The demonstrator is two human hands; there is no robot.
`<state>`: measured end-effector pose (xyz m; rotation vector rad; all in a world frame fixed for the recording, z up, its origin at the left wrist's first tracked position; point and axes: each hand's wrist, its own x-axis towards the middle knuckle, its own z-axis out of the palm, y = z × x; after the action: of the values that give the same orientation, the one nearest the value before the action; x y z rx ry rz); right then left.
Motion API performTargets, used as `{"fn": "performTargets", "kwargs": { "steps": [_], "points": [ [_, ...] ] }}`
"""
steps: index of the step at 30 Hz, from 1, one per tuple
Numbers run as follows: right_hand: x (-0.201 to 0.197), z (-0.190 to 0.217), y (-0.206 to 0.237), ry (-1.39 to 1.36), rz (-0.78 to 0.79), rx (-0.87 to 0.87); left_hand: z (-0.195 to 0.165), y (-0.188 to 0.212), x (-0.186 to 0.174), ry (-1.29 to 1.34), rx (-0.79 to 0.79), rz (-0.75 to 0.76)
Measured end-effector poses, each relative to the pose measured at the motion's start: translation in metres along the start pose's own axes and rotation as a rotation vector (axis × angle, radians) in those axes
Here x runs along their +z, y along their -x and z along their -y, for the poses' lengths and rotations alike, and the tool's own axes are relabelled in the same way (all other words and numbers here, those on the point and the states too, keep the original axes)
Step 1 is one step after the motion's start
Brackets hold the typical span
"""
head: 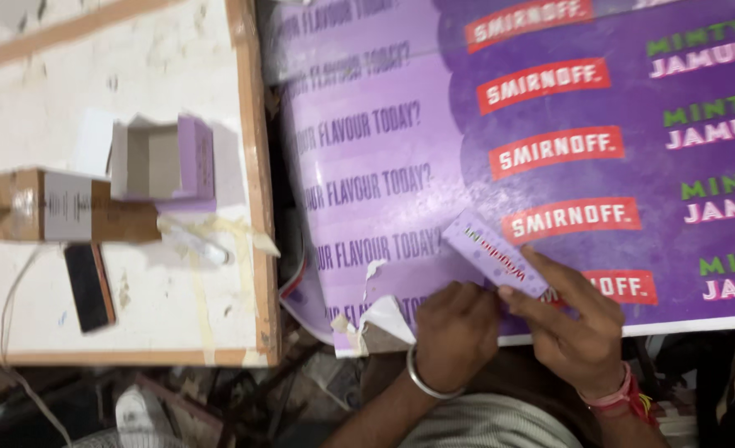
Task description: The person assembles small purple cardboard boxes by folding the flaps and pressing the edges to form the shape. They handle each box individually, folding and tucking the sides, then place the finished boxes on the table.
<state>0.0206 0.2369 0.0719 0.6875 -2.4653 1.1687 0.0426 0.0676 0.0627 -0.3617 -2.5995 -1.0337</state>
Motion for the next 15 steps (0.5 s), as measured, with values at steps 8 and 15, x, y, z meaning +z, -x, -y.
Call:
{"fn": "performTargets", "kwargs": {
  "steps": [8, 15],
  "points": [
    [0.009, 0.001, -0.009, -0.049, -0.002, 0.046, 0.069, -0.023, -0.006, -0.227, 0.015, -0.120],
    [0.013, 0.007, -0.019, -0.069, -0.036, 0.045, 0.043, -0.020, -0.009, -0.187, 0.107, -0.190]
  ]
}}
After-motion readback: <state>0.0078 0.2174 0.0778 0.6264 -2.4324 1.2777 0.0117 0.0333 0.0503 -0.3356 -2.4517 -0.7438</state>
